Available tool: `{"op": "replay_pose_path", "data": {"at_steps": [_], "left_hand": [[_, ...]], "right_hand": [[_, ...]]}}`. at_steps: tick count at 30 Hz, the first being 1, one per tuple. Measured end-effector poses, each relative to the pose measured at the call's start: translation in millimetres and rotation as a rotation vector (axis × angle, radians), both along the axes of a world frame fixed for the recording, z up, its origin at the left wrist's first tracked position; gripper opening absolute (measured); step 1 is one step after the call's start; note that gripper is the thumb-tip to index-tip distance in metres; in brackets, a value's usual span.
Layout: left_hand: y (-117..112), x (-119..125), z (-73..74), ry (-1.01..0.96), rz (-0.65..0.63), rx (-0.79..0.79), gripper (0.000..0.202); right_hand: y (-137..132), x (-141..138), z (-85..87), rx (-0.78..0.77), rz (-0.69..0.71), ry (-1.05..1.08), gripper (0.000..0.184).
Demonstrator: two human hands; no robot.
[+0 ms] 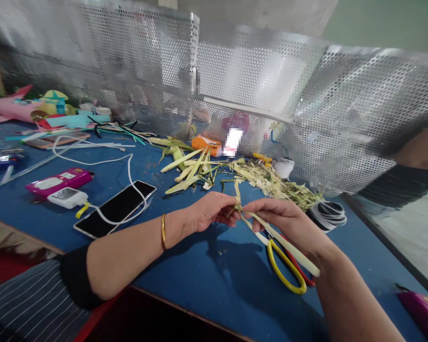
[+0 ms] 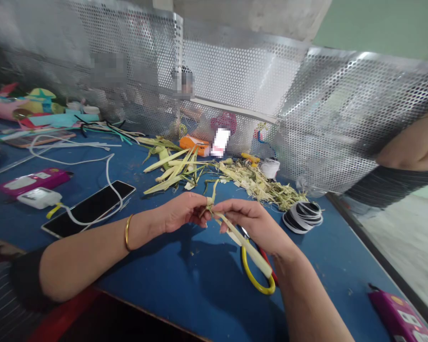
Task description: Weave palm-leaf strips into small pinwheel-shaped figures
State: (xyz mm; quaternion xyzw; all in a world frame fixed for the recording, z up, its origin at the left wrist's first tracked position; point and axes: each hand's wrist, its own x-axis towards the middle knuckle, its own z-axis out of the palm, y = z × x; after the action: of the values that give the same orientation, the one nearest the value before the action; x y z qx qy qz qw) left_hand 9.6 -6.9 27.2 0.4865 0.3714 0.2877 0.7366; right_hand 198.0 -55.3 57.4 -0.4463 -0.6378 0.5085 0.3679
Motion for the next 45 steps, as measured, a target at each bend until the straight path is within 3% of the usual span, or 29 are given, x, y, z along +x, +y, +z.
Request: {"op": "replay_pose_path", "data": {"at_steps": [3, 9, 13, 18, 21, 25, 32, 45], "left_hand": [[-0.7, 0.2, -0.4, -0.006, -0.040, -0.015, 0.023], [-4.9, 2.9, 1.3, 0.075, -0.026, 0.019, 0.020], [-5.0, 3.3, 0.7, 0.087, -0.018, 0.005, 0.018], [-4.7, 3.1, 0.5, 0.050, -0.011, -0.014, 0.021], [-3.9, 3.0, 1.1, 0.035, -0.012, -0.042, 0.020], [-2.7, 3.2, 0.8, 0.028, -0.014, -0.064, 0.021], [-2.5, 4.2, -0.3, 0.027, -0.043, -0.049, 0.022], [0.0, 3.5, -1.5, 0.073, -0.125, -0.059, 0.026]], "right_hand": [[-1.6, -2.9, -3.4, 0.070, -0.003, 0.000, 0.019], [0.1, -17.8, -17.7, 0.466, -0.325, 0.137, 0.017], [-0.8, -18.4, -16.1, 0.381, -0.403, 0.289, 0.020], [-1.3, -14.0, -12.7, 0.361, -0.424, -0.060, 0.016], [-2.1, -12.3, -10.8, 0.390, -0.411, -0.251, 0.023], [-0.2, -9.2, -12.4, 0.334, -0.443, -0.333, 0.024], [5.4, -1.9, -16.3, 0.216, -0.357, -0.347, 0.019], [-0.3, -3.5, -10.2, 0.353, -0.288, -0.526, 0.024]]}}
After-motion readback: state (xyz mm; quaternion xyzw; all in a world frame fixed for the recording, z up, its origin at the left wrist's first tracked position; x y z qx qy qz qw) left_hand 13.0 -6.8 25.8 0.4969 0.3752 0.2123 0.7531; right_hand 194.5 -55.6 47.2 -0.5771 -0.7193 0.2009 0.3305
